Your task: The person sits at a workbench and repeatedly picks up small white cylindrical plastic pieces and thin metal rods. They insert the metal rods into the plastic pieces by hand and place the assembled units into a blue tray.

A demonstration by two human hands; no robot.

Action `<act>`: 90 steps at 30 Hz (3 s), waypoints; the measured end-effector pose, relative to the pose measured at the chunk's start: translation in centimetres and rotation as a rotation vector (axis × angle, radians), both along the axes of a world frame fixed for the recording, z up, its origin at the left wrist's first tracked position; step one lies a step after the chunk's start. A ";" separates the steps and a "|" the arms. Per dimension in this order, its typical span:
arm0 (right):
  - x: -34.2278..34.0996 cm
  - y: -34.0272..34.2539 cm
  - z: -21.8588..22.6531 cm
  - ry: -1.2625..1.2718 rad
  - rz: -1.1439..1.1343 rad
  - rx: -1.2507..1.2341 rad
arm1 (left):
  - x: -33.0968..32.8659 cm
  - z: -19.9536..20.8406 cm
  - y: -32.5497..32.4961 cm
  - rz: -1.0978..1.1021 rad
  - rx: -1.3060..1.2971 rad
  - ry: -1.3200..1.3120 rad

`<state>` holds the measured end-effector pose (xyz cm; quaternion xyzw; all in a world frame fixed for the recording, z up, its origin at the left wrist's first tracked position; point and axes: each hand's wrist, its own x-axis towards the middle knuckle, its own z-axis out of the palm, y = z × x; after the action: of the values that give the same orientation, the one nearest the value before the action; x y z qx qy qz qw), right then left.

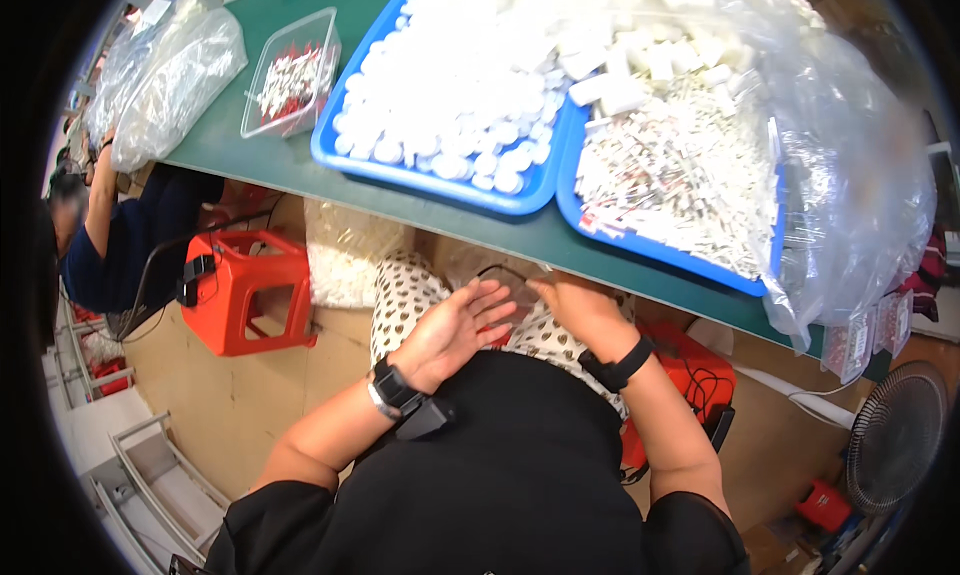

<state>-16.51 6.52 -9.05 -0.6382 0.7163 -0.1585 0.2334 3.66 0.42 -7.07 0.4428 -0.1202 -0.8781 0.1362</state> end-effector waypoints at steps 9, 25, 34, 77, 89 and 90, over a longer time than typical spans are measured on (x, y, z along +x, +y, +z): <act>-0.6 -0.4 12.7 0.077 0.094 -0.515 | -1.4 8.2 -4.2 -0.123 -1.187 -0.085; -5.7 -2.9 12.1 -0.059 -0.210 -0.695 | -7.4 7.5 -10.5 -0.356 -2.135 -0.645; -6.3 -2.7 12.4 -0.074 -0.309 -0.785 | -7.3 7.2 -11.1 -0.327 -2.178 -0.530; -0.3 1.2 13.6 0.007 0.033 -0.360 | -2.3 5.9 -1.6 0.091 -0.325 0.289; 1.5 1.4 11.6 -0.123 -0.068 -0.460 | -2.9 4.3 -0.3 0.028 -0.078 0.518; 1.7 1.3 11.3 -0.109 -0.073 -0.480 | -3.0 4.1 -0.1 0.041 -0.049 0.530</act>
<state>-14.77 7.78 2.25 -0.6394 0.6671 -0.3668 0.1074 0.67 0.37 -2.93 0.1965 -0.0924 -0.9572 0.1913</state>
